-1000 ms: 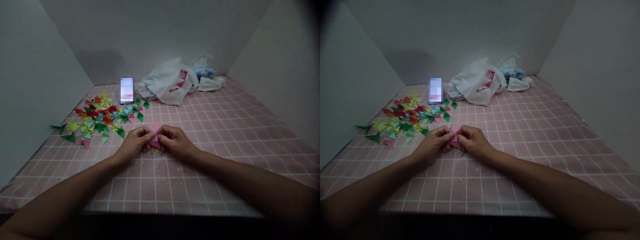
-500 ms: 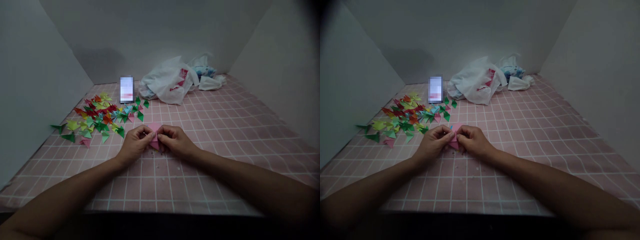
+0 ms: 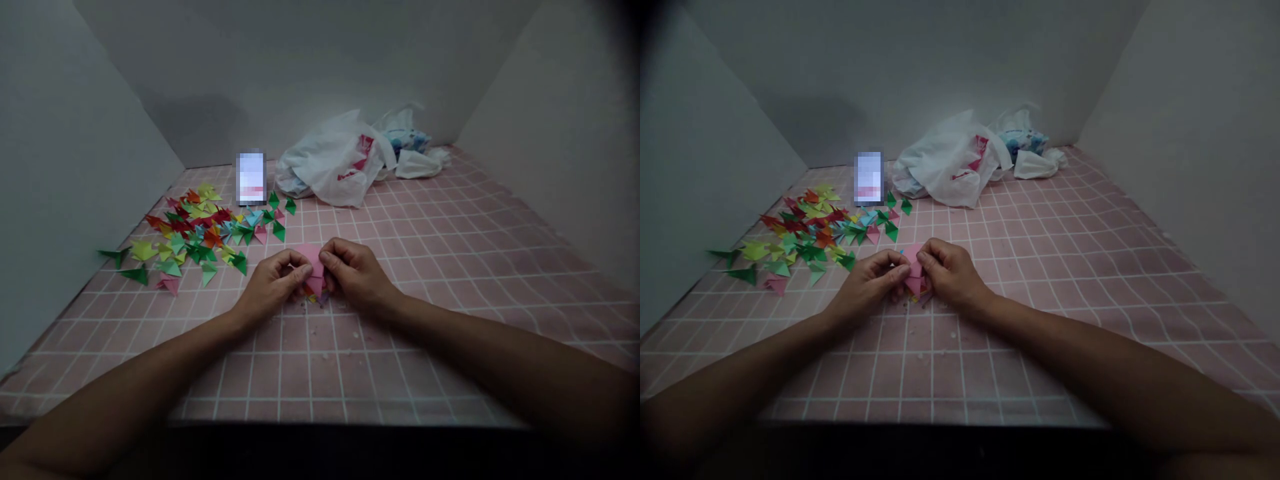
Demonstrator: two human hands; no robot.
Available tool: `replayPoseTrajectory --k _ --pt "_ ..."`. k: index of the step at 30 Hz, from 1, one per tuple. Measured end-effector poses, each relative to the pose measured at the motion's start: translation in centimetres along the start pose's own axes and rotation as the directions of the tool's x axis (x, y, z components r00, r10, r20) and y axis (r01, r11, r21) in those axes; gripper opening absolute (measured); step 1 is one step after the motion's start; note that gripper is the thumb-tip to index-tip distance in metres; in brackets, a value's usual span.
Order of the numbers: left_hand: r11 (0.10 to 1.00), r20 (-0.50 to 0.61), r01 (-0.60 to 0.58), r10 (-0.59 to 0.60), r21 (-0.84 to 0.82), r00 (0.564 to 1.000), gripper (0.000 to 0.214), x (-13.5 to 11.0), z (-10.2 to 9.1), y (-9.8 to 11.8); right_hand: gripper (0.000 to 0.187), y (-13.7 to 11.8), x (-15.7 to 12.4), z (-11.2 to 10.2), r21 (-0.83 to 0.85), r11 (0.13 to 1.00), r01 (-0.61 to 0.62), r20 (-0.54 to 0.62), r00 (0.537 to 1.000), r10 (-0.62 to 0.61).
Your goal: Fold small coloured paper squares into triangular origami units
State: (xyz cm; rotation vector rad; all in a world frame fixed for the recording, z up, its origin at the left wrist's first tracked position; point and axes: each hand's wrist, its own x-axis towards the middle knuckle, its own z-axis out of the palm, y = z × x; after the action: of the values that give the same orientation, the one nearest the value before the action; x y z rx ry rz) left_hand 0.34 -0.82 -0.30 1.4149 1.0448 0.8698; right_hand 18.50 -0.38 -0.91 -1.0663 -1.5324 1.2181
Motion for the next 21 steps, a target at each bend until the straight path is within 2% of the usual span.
replayPoseTrajectory --k 3,8,13,17,21 --pt "0.998 -0.012 0.028 -0.029 -0.057 1.0 0.026 0.13 0.0 -0.09 0.023 0.19 0.01 -0.01 0.025 1.0 -0.006 -0.041 0.999 0.007" --pt "0.996 -0.036 0.05 -0.053 -0.079 0.998 0.026 0.28 0.03 -0.04 0.021 0.47 0.03 0.13 0.064 0.998 -0.012 -0.034 0.999 0.014" --pt "1.0 -0.113 -0.005 0.005 -0.006 0.994 0.025 0.24 0.0 0.12 0.027 0.26 0.07 0.2 0.234 0.962 -0.137 0.083 0.989 0.121" --pt "0.996 -0.149 -0.074 0.082 0.056 0.985 0.024 0.07 -0.03 0.31 0.032 0.03 -0.07 0.39 0.23 0.952 -0.203 0.205 0.966 0.157" --pt "0.999 -0.138 -0.046 0.048 0.015 0.989 0.025 0.07 -0.12 0.44 0.028 0.16 -0.19 0.44 0.212 0.967 -0.142 0.162 0.981 0.109"
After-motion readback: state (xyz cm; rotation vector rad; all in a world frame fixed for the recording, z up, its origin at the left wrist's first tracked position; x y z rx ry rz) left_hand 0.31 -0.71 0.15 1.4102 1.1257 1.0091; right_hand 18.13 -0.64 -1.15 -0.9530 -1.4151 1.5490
